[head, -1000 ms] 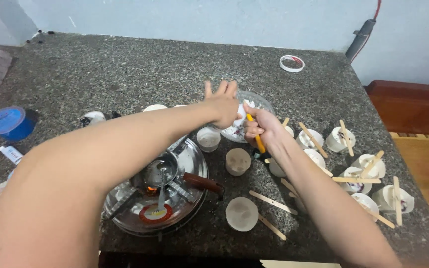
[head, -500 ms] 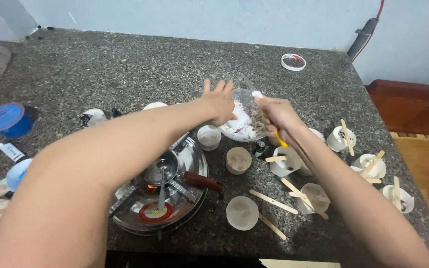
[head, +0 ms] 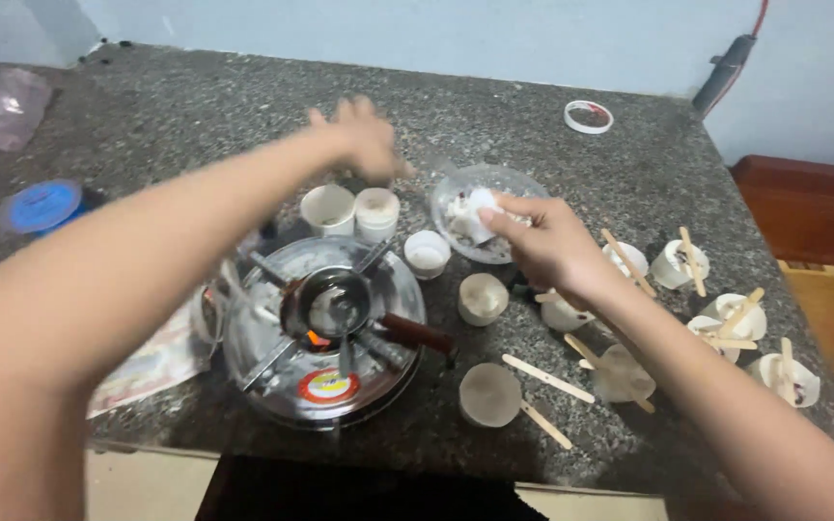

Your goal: The person is preparing scented candles by melting wax in a ladle, adding fragrance oil, and pouring the mixture into containers.

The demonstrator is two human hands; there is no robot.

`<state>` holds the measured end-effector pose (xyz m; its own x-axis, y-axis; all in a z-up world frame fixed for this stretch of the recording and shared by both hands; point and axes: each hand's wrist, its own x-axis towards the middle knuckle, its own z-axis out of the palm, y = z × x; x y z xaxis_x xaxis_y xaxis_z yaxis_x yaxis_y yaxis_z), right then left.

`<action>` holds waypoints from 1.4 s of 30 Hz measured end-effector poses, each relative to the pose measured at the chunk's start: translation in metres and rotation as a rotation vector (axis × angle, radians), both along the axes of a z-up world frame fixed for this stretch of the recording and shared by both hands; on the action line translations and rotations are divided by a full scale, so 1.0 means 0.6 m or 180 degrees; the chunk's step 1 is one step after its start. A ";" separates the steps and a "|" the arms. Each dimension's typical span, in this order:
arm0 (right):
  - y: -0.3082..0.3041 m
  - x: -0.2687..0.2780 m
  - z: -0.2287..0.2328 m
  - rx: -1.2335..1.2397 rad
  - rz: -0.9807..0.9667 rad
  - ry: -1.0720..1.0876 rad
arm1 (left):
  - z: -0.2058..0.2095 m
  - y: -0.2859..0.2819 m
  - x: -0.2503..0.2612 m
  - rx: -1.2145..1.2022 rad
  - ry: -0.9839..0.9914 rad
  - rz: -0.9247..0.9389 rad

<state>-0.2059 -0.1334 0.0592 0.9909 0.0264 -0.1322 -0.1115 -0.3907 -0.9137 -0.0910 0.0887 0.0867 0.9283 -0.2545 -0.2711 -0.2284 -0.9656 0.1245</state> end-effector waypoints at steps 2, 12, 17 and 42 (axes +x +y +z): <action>0.023 -0.010 -0.004 -0.0564 0.0763 -0.0192 | 0.045 0.035 -0.020 0.0051 -0.0037 0.0572; 0.139 -0.046 -0.064 -0.1428 0.1752 -0.1218 | 0.098 0.117 -0.109 -0.0484 -0.0283 0.0779; 0.144 -0.025 -0.124 -0.2735 0.1575 -0.3866 | 0.095 0.165 -0.133 -0.0590 -0.0452 0.0800; 0.196 -0.039 -0.040 -0.3325 0.1494 -0.1498 | 0.098 0.186 -0.149 -0.0587 -0.0733 0.0682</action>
<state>-0.2291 -0.0155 0.0350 0.8708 0.4875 0.0630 0.4908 -0.8696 -0.0535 -0.1804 0.2003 0.1453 0.9972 -0.0726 -0.0165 -0.0655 -0.9607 0.2699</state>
